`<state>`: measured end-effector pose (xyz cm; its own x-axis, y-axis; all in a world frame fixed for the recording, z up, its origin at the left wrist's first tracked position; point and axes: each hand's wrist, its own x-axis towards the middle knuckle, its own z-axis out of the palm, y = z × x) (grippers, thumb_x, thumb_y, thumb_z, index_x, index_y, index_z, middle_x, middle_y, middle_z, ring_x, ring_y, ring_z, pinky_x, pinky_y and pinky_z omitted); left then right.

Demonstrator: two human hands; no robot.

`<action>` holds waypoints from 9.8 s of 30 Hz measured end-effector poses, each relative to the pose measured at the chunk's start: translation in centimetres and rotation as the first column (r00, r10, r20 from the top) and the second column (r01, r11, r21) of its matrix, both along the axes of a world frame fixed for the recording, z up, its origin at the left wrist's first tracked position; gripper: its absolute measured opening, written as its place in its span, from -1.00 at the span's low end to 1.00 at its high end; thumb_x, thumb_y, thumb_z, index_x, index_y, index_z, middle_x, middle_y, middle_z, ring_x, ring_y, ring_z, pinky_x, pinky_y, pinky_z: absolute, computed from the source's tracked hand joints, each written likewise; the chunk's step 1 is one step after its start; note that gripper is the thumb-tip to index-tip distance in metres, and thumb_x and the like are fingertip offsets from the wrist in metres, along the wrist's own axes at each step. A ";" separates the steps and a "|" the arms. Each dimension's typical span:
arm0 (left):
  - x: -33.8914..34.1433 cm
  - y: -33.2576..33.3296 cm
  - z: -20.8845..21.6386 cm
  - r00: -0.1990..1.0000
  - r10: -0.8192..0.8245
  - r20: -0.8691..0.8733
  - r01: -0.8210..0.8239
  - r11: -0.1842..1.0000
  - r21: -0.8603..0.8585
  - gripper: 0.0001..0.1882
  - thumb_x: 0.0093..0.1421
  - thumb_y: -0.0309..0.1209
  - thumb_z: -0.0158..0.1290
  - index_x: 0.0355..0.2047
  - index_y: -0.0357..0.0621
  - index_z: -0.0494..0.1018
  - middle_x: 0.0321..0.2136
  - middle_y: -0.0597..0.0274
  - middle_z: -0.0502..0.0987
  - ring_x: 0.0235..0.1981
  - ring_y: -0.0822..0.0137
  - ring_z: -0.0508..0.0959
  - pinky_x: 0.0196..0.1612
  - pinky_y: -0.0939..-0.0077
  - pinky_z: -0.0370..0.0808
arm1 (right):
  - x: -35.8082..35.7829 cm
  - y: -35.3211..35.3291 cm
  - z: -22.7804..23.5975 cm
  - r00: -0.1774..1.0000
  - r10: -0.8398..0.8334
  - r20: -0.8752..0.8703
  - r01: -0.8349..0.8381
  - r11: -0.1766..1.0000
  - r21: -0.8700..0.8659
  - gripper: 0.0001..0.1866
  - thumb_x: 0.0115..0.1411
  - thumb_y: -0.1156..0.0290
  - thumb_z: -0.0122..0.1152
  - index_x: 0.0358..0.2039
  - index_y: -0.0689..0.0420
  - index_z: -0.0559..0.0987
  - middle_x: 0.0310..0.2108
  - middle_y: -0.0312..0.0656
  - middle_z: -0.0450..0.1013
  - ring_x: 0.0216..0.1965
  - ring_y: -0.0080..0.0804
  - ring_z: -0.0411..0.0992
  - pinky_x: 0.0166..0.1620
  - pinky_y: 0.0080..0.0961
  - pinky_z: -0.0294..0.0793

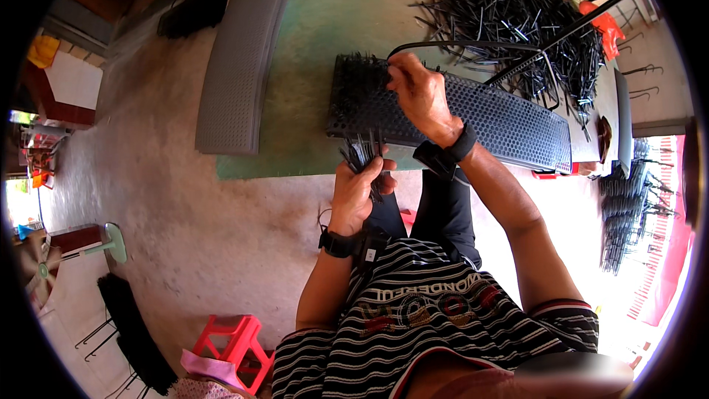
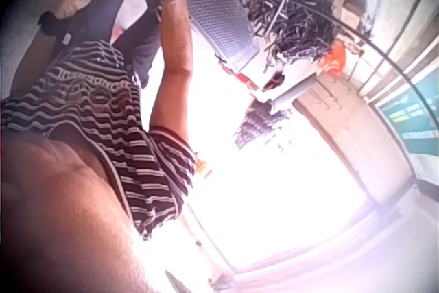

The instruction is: The person inserts black bristles into the holes of a perforated broom head, working one at a time. They repeatedly pick bristles from a large pile on the table and push them into the head, gradually filling the surface.

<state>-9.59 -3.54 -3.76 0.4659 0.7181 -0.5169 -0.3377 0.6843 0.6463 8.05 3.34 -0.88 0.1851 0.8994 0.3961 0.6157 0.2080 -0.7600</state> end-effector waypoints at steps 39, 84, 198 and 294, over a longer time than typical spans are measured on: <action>1.2 -0.2 -1.4 0.968 -0.249 0.025 0.246 0.966 0.081 -0.72 0.23 -0.45 -0.04 -0.08 -0.31 0.40 -0.48 0.19 0.51 -0.57 0.42 0.49 -0.55 0.58 0.41 | -0.3 -1.0 2.6 0.906 -0.082 -0.415 0.083 0.996 -0.018 -0.91 0.14 0.51 0.11 -0.34 0.26 0.47 -0.58 -0.22 0.50 -0.59 -0.59 0.49 -0.55 -0.68 0.44; 2.3 0.2 -1.1 0.951 -0.305 -0.050 0.309 0.945 0.111 -0.83 0.17 -0.45 0.06 -0.28 -0.29 0.39 -0.47 0.17 0.51 -0.59 0.38 0.53 -0.60 0.58 0.45 | 0.3 -3.7 1.0 0.888 0.458 0.040 -0.419 0.843 -0.339 -0.87 0.06 0.46 0.17 -0.44 0.28 0.55 -0.52 -0.12 0.48 -0.46 -0.38 0.46 -0.36 -0.48 0.43; 0.7 -0.6 -1.2 0.999 0.043 0.032 -0.041 0.997 -0.072 -0.75 0.16 -0.46 0.06 -0.13 -0.19 0.45 -0.37 0.14 0.54 -0.51 0.33 0.56 -0.48 0.43 0.55 | -2.2 -1.9 0.6 0.998 0.033 -0.056 -0.027 0.993 0.112 -0.83 0.11 0.59 0.14 -0.27 0.21 0.40 -0.51 -0.12 0.48 -0.50 -0.30 0.55 -0.48 -0.50 0.49; -0.6 -1.7 -2.2 0.975 0.213 0.056 -0.214 0.977 0.001 -0.90 0.10 -0.53 0.12 -0.35 -0.26 0.46 -0.47 0.19 0.54 -0.55 0.33 0.56 -0.54 0.51 0.52 | -3.9 -2.2 0.3 0.989 0.064 -0.133 -0.055 0.996 0.066 -0.76 0.13 0.58 0.11 -0.17 0.20 0.36 -0.51 -0.16 0.44 -0.51 -0.44 0.52 -0.50 -0.56 0.47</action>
<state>-10.21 -5.21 -5.92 0.3293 0.8077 -0.4890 -0.5112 0.5879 0.6269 4.12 1.09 -0.62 0.1875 0.8850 0.4261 0.4935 0.2902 -0.8199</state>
